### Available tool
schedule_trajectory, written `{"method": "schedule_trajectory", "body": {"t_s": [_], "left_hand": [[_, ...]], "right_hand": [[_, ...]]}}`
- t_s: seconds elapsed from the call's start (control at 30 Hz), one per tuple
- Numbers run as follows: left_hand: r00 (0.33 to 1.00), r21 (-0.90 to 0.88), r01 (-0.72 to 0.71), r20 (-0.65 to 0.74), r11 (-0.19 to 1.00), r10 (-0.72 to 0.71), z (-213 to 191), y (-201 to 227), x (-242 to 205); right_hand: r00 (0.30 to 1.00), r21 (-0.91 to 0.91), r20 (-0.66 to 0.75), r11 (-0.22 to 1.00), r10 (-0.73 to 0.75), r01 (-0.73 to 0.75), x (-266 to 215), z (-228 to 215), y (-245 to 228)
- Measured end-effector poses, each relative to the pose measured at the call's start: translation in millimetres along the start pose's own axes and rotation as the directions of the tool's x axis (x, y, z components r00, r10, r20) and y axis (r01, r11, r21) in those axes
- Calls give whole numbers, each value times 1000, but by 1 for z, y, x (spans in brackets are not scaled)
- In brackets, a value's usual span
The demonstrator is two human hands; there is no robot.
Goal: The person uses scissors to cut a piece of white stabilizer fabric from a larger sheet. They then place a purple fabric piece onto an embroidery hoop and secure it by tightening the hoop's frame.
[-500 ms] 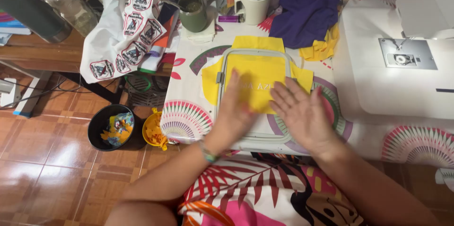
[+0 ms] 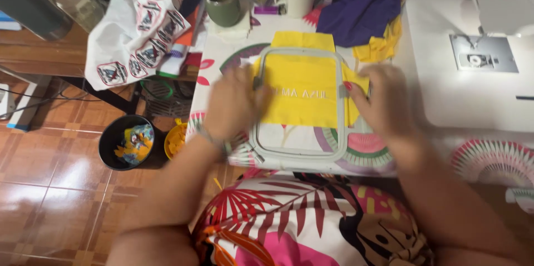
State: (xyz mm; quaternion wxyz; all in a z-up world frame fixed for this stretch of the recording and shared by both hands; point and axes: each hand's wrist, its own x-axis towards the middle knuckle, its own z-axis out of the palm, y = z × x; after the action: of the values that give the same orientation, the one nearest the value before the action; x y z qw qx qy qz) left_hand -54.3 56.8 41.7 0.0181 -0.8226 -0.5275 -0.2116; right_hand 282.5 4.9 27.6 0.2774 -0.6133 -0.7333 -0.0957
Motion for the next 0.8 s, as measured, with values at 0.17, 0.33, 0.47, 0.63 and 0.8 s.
{"method": "schedule_trajectory", "body": {"t_s": [0.17,0.33,0.47,0.63,0.8], "left_hand": [[973,184,55,211,981,-95,29,-23,26],[945,223,73,297,972,-139,12,3,30],[951,187,94,272,978,-143,31,-3,29],[958,196,122,234,973,-167,36,-4,24],[983,206,139,93,969,-161,29,-5,16]], "right_hand": [[942,-55,194,962,275,-269,10,24,-13],[990,-84,89,991,108,-100,1,45,3],[998,36,18,998,57,-58,-6,75,29],[996,111,58,992,62,-68,-3,73,27],[997,27,-32,997,69,-69,-6,42,-2]]}}
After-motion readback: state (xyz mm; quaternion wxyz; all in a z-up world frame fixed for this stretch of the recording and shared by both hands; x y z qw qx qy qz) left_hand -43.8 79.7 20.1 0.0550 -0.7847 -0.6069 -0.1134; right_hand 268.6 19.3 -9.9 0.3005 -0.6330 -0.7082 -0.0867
